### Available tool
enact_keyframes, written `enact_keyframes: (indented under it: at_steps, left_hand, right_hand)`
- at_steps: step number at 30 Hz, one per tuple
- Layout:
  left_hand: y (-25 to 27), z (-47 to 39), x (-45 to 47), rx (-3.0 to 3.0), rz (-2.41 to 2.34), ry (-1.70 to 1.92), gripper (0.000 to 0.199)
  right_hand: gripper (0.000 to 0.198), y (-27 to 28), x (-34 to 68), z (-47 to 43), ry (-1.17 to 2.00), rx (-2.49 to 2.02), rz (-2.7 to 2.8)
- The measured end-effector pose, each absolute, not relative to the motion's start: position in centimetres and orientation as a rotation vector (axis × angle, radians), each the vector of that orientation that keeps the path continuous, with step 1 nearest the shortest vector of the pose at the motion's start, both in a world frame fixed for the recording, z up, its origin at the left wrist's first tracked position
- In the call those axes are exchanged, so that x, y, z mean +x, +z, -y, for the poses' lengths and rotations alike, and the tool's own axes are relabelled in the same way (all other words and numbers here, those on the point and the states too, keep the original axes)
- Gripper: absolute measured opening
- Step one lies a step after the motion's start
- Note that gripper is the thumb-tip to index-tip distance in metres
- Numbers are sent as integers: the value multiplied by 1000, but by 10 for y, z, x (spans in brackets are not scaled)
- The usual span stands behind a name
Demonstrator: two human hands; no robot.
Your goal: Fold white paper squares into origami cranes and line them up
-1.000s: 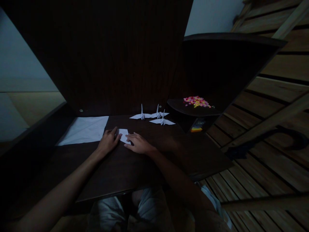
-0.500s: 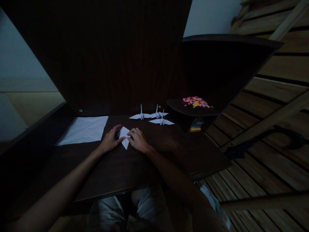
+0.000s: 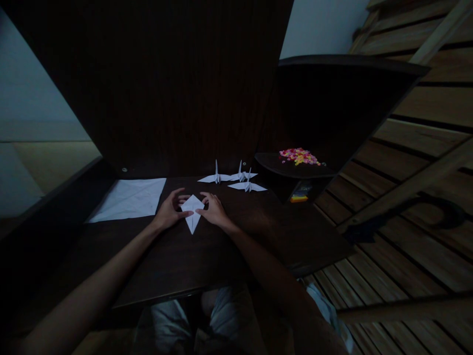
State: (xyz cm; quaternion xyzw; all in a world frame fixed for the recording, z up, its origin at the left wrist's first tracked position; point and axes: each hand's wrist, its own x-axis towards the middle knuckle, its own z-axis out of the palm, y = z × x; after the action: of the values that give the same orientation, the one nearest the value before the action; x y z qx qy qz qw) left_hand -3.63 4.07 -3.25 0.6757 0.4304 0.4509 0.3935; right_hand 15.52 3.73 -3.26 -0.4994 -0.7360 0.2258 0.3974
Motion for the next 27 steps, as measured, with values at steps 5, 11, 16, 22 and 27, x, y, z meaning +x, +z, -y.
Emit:
enact_keyframes:
  at_steps: [5,11,16,22,27]
  left_hand:
    - [-23,-40,-34,1526,-1042,1112,67]
    - [-10,-31,-30,1444,-1081,1098,44]
    - [-10,-24,-24,1318,-1047,1076,48]
    - [-10,-22,-21,1160,-1012,1217,61]
    - [-9,-22,-20,1035,-1002,1226,53]
  right_hand:
    - [12,-33,157,-42,824,-1136,1790]
    - [19,-29,155,-39,1176,-972,1475]
    - [25,-25,155,-36,1202,-946,1386]
    - [37,-25,151,-33,1390,-881,1330]
    - [44,-23,149,-29,1495,-814,1293]
